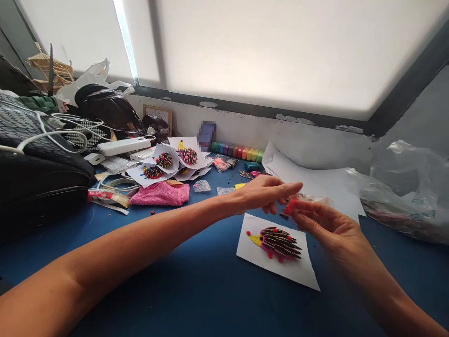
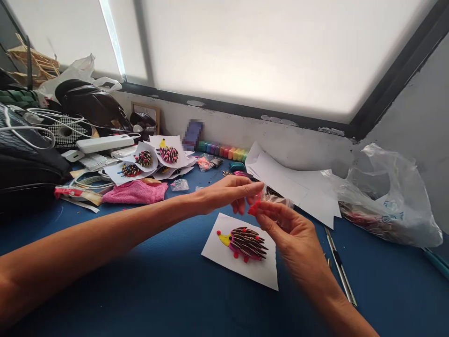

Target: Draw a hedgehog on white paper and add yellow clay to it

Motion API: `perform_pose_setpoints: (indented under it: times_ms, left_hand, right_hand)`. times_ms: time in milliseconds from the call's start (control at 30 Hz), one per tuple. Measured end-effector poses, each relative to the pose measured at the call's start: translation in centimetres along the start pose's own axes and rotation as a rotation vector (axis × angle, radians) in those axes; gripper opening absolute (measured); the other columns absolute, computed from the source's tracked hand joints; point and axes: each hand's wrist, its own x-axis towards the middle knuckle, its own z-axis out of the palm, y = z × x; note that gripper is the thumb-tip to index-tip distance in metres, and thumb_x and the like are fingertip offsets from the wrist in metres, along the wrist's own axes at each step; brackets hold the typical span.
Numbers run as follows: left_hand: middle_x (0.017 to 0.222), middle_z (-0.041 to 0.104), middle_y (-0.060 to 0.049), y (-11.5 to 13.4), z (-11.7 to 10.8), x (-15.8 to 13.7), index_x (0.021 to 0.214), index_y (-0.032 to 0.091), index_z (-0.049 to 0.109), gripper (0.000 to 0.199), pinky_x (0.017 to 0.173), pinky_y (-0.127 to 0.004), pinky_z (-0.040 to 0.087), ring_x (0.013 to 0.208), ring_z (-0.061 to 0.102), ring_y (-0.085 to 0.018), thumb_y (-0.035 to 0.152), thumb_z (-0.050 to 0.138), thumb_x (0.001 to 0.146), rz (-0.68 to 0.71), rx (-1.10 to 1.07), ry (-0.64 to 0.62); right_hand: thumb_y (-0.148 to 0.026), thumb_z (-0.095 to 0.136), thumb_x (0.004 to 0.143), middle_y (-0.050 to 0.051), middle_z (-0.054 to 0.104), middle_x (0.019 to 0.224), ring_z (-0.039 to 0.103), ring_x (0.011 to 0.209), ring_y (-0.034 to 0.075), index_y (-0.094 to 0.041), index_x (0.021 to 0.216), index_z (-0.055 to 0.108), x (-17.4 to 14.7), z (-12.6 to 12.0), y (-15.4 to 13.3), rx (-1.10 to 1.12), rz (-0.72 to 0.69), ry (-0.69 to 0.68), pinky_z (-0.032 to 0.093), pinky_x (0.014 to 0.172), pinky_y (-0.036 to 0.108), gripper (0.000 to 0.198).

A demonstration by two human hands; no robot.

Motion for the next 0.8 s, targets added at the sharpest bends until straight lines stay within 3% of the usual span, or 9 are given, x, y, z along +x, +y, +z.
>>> perform_pose_setpoints:
  times_ms: [133,267,533,700,800]
  left_hand:
    - [0.068,0.054,0.003,-0.1,0.5,-0.4,0.082,0.013,0.06,0.042,0.049,-0.019,0.04,0.05,0.053,-0.006,0.052,0.052,0.095,-0.01,0.046,-0.09]
    - [0.062,0.049,0.005,-0.1,1.2,-0.7,0.08,0.015,0.055,0.03,0.047,-0.018,0.04,0.048,0.05,-0.005,0.037,0.046,0.099,0.07,0.078,-0.059]
    - [0.06,0.047,0.006,-0.1,1.8,-0.8,0.074,0.016,0.05,0.035,0.042,-0.017,0.036,0.044,0.048,-0.005,0.037,0.041,0.101,0.089,0.172,0.056]
    - [0.071,0.051,0.004,0.0,2.0,-1.0,0.078,0.015,0.049,0.036,0.045,-0.019,0.041,0.046,0.052,-0.005,0.041,0.04,0.101,0.066,0.136,-0.028]
    - [0.064,0.046,0.005,-0.1,2.3,-1.3,0.071,0.016,0.045,0.042,0.047,-0.019,0.039,0.047,0.047,-0.005,0.042,0.035,0.103,0.07,0.129,-0.036]
  right_hand:
    - [-0.051,0.083,0.065,0.003,0.078,0.103,0.071,0.107,0.026,-0.036,0.096,0.08,0.3,-0.2,0.5,0.034,-0.038,0.042,0.056,0.095,0.039,0.034]
    - [-0.048,0.083,0.066,0.004,0.079,0.102,0.07,0.107,0.027,-0.033,0.097,0.08,0.3,-0.2,0.7,0.034,-0.047,0.036,0.057,0.094,0.039,0.034]
    - [-0.045,0.084,0.068,0.003,0.078,0.095,0.073,0.091,0.022,-0.029,0.089,0.079,0.3,-0.1,1.1,0.02,-0.106,0.06,0.059,0.087,0.034,0.027]
    - [-0.048,0.083,0.068,0.002,0.078,0.094,0.072,0.093,0.022,-0.031,0.091,0.079,0.0,0.1,0.7,0.016,-0.108,0.078,0.058,0.089,0.035,0.029]
    - [-0.048,0.083,0.066,0.003,0.078,0.093,0.071,0.099,0.024,-0.03,0.092,0.08,-0.1,0.3,0.4,-0.002,-0.077,0.066,0.058,0.089,0.037,0.031]
